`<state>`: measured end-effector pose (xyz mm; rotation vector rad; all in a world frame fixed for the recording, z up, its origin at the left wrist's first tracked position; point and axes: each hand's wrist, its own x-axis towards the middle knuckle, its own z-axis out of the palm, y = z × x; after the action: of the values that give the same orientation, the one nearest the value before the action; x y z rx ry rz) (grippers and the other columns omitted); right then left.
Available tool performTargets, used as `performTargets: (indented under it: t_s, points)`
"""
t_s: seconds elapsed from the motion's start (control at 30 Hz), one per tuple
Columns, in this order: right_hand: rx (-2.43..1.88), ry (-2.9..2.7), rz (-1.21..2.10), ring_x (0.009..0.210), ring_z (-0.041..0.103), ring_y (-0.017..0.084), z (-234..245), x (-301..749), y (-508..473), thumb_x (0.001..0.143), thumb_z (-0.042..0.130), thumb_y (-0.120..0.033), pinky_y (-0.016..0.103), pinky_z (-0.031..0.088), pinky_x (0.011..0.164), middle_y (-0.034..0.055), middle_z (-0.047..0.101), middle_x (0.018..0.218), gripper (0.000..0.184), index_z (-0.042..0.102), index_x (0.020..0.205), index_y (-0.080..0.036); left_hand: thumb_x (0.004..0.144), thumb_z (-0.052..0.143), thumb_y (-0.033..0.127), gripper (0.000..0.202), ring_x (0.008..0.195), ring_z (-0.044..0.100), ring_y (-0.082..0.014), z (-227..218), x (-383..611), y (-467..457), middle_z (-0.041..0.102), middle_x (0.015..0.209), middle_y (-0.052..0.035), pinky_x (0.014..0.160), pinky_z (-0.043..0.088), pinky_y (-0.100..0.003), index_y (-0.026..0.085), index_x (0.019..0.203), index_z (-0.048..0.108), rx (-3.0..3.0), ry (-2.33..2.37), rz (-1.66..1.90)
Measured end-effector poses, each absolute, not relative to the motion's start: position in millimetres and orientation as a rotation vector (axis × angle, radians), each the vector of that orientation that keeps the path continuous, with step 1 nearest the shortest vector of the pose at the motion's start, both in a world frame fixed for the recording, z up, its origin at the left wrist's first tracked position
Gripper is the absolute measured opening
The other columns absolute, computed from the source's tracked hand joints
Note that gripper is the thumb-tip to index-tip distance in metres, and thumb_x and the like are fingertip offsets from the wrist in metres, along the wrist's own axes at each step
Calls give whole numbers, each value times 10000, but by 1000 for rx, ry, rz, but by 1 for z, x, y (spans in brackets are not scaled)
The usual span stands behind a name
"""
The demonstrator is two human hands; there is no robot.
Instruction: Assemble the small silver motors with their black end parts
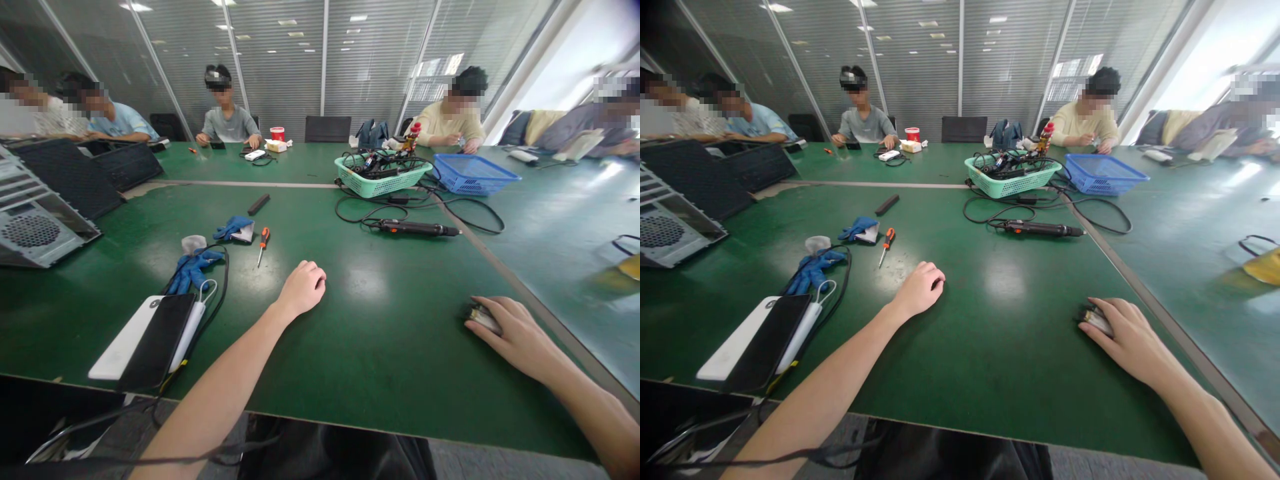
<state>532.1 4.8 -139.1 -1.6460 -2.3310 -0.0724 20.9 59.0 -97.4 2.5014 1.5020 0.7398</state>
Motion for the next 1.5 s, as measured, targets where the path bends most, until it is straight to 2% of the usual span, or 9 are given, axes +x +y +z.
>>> performTargets:
  t_s: [0.2,0.43,0.6,0.73,0.83,0.97,1.1,1.3,1.5]
  points:
    - [-1403,-2469,58,1190,568,335,-109,422,33,943,562,-582,515,459,1054,170,589,1277,624,526,1412,-171,928,551,161,164,954,551,-213,-96,22,58,634,928,-67,869,506,-354,201,886,704,2497,1511,728]
    - [-1109,-2539,221,1174,561,335,-88,310,50,1010,485,-481,549,468,1030,154,597,1263,552,479,1489,-207,926,551,161,154,960,550,-214,-96,22,58,627,936,-67,860,505,-355,196,884,694,2514,1524,728]
    - [-997,-2553,284,1174,559,341,-85,271,52,999,514,-489,569,473,1028,161,597,1270,574,470,1495,-206,925,554,160,151,960,554,-216,-95,21,57,626,947,-73,883,503,-371,196,899,698,2528,1507,738]
    - [-998,-2484,326,1254,529,345,-86,272,49,981,552,-482,577,455,1078,164,559,1354,617,408,1519,-216,924,556,156,149,963,557,-216,-95,21,57,626,940,-71,888,502,-370,195,913,699,2524,1499,746]
    - [-1006,-2388,356,1283,523,333,-87,284,44,971,579,-453,555,470,1086,150,538,1379,543,443,1456,-249,923,550,153,150,970,557,-216,-94,23,57,627,948,-68,885,503,-364,200,921,692,2521,1498,746]
    - [-1005,-2352,352,1278,538,329,-88,296,39,939,632,-424,534,504,1058,133,532,1375,363,572,1258,-263,917,549,149,145,972,558,-214,-93,28,54,626,962,-64,888,499,-358,201,937,683,2530,1461,747]
    - [-966,-2352,364,1277,530,324,-87,297,38,919,656,-361,528,511,1044,122,532,1362,229,618,1121,-260,921,542,151,151,982,556,-213,-88,36,48,627,964,-61,897,492,-358,200,961,679,2553,1381,735]
    - [-929,-2367,337,1131,557,309,-82,293,36,876,697,-297,505,535,953,112,568,1215,189,640,1050,-250,935,518,156,164,996,552,-214,-81,43,41,625,991,-67,900,487,-363,199,970,673,2579,1296,708]
    - [-931,-2375,338,1046,572,289,-80,290,35,885,683,-272,480,541,906,98,604,1115,191,630,1066,-246,937,525,169,151,989,552,-216,-81,45,39,618,977,-67,887,491,-362,196,970,669,2594,1260,716]
